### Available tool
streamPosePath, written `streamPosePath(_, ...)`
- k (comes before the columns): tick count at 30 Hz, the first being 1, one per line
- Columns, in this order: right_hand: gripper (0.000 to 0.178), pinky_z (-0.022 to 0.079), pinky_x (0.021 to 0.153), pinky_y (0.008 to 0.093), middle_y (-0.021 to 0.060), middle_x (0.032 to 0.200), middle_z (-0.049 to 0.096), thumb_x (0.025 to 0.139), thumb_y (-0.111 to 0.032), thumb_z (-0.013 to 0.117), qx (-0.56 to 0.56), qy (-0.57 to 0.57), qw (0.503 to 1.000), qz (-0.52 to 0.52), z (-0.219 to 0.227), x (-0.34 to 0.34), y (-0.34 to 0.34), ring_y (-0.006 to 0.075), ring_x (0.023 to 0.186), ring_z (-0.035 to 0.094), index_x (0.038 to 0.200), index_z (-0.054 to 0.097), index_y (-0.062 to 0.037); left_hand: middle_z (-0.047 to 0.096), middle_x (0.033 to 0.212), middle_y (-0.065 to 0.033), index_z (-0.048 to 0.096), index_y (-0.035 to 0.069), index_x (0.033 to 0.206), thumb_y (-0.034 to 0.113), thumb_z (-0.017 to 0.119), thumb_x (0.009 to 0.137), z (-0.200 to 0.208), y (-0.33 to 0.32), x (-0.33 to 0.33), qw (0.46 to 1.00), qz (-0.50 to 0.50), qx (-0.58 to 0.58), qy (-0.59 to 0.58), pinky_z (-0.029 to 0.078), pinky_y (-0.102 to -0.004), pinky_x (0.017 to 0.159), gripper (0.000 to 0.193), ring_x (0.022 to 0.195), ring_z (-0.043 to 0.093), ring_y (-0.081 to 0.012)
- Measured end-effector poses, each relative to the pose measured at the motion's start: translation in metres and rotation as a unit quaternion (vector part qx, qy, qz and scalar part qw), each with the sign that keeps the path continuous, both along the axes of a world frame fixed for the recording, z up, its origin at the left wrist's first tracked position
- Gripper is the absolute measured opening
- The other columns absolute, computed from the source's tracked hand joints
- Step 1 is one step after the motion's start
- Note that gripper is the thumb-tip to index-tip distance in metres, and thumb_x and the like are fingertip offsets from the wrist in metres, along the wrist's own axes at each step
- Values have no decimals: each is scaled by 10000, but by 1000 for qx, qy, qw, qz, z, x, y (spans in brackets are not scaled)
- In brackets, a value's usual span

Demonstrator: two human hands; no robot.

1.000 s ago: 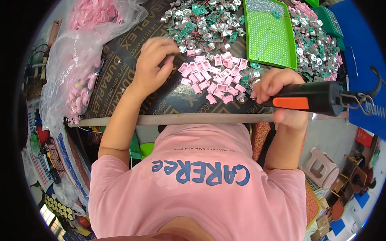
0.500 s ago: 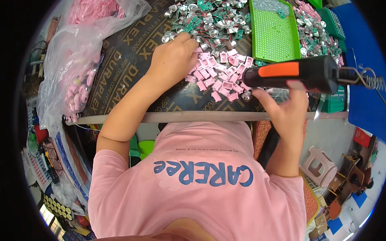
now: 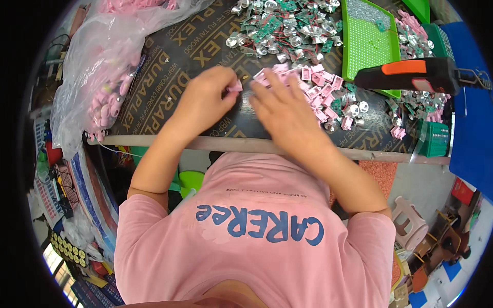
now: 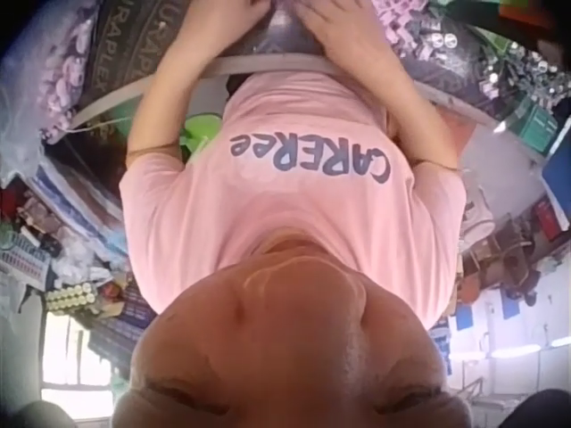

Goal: Sorting and assembling small plastic toy components and metallic parts at a workbench using a handheld tool.

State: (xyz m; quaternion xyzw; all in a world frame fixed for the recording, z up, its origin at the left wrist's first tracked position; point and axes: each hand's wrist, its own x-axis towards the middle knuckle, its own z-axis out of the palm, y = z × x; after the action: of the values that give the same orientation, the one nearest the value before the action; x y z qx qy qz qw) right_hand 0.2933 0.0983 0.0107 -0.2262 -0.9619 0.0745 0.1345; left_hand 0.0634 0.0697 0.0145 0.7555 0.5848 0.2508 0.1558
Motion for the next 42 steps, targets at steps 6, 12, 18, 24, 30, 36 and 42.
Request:
streamPosePath(6,297,420,1064,519,101,1261,647,788,-97,780,-56,85,993,-59,18,11,30,354,1287,535,1077,715,-73,639,922,-116,633,25,969,33,753,767,9,-11,9,975,38,-181,-123,528,-394,746,235,830,643,-310)
streamPosePath(12,258,510,797,411,75,935,606,742,-73,791,28,185,975,-121,7,-48,66,306,916,577,986,707,-58,625,1073,-123,671,23,1072,-62,626,786,1,-11,-2,988,-136,-58,-50,519,-432,849,302,1009,625,-332)
streamPosePath(18,124,509,818,320,84,929,706,810,-164,785,-188,337,905,-177,22,-57,101,227,859,669,870,743,-65,638,985,-119,680,44,1069,24,687,829,-5,-16,18,997,-29,-62,-31,534,-409,754,241,844,642,-331)
streamPosePath(24,159,505,799,276,51,922,729,873,-138,767,-567,449,686,-75,42,-34,101,113,840,649,964,725,-14,653,980,-90,663,79,1148,138,845,770,-2,-7,23,945,144,-39,-291,531,-297,675,424,775,642,-166)
streamPosePath(30,137,528,777,249,64,913,725,874,-41,756,-675,415,605,-76,35,-23,48,122,860,687,977,674,-4,643,982,-61,656,43,1134,13,820,768,13,-6,36,884,68,101,-452,525,-245,636,403,742,631,-100)
streamPosePath(36,302,483,603,183,46,1027,690,846,20,757,-645,358,663,-127,31,-4,24,54,744,645,1129,651,6,654,871,-52,704,48,1060,-6,780,782,5,-19,28,924,49,9,-379,508,-243,595,294,687,631,-101)
streamPosePath(42,307,477,581,235,63,1017,671,755,-6,830,-447,235,856,-114,17,9,-1,82,658,581,1041,722,-26,689,981,-88,689,49,1060,36,763,799,-3,-50,29,960,1,-28,-278,547,-318,688,272,772,670,-195)
